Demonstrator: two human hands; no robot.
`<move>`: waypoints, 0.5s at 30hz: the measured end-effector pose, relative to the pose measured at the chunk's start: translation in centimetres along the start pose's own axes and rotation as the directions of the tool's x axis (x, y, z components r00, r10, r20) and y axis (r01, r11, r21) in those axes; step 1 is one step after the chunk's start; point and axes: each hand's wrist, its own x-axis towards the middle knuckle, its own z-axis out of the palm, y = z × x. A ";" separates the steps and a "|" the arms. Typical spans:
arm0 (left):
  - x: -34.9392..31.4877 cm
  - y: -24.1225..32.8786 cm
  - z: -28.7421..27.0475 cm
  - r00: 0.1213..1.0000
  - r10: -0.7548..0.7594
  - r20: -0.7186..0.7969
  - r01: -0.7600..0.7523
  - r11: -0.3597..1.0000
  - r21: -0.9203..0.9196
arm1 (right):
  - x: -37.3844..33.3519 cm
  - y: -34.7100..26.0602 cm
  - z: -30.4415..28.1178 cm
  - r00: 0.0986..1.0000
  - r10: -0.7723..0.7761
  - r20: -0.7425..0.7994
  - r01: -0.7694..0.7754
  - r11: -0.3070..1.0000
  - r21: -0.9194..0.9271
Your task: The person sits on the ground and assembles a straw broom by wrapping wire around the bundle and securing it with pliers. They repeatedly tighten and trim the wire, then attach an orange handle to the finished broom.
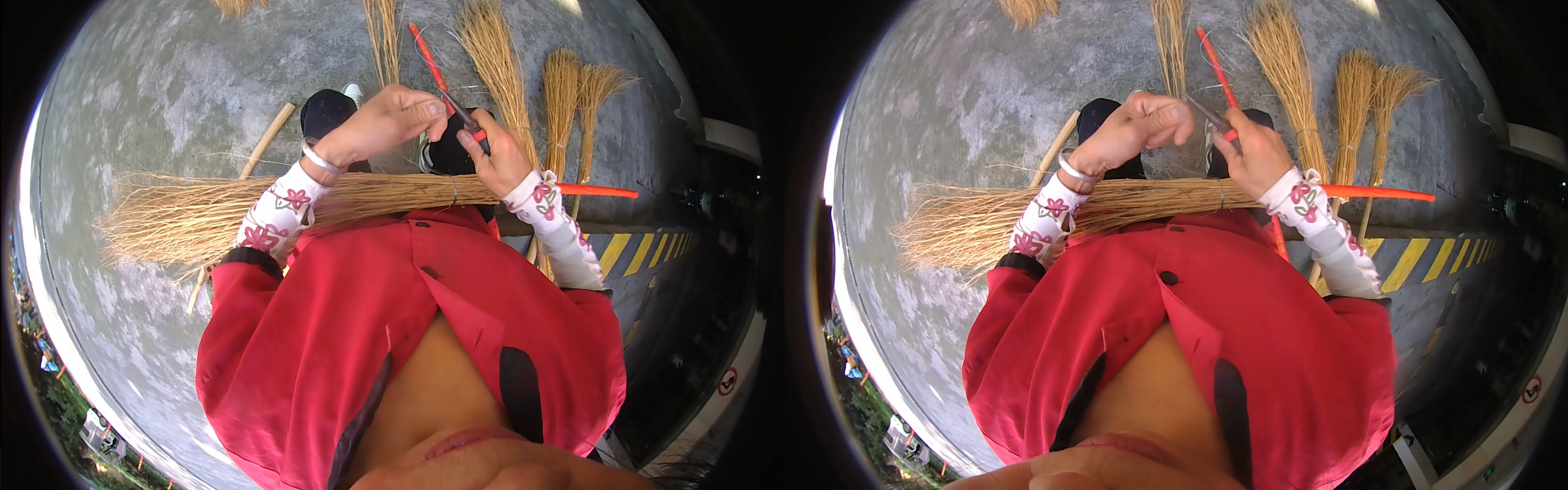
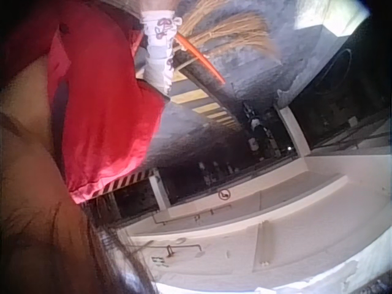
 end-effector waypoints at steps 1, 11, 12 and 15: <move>0.0 0.0 0.1 0.994 0.104 -0.024 -0.096 0.967 0.235 | -0.3 0.0 -0.5 0.994 0.040 0.099 -0.046 0.997 0.067; -0.5 0.8 0.8 0.916 0.350 0.198 -0.378 0.578 0.723 | -5.0 -0.6 -3.8 0.694 0.029 0.719 -0.682 0.346 0.644; -0.5 0.8 1.0 0.906 0.368 0.209 -0.393 0.549 0.738 | -5.1 -0.6 -3.8 0.692 0.043 0.721 -0.685 0.354 0.637; -0.3 0.3 1.6 0.919 0.356 0.168 -0.338 0.495 0.800 | -4.5 0.0 -3.2 0.908 0.051 0.416 -0.222 0.900 0.374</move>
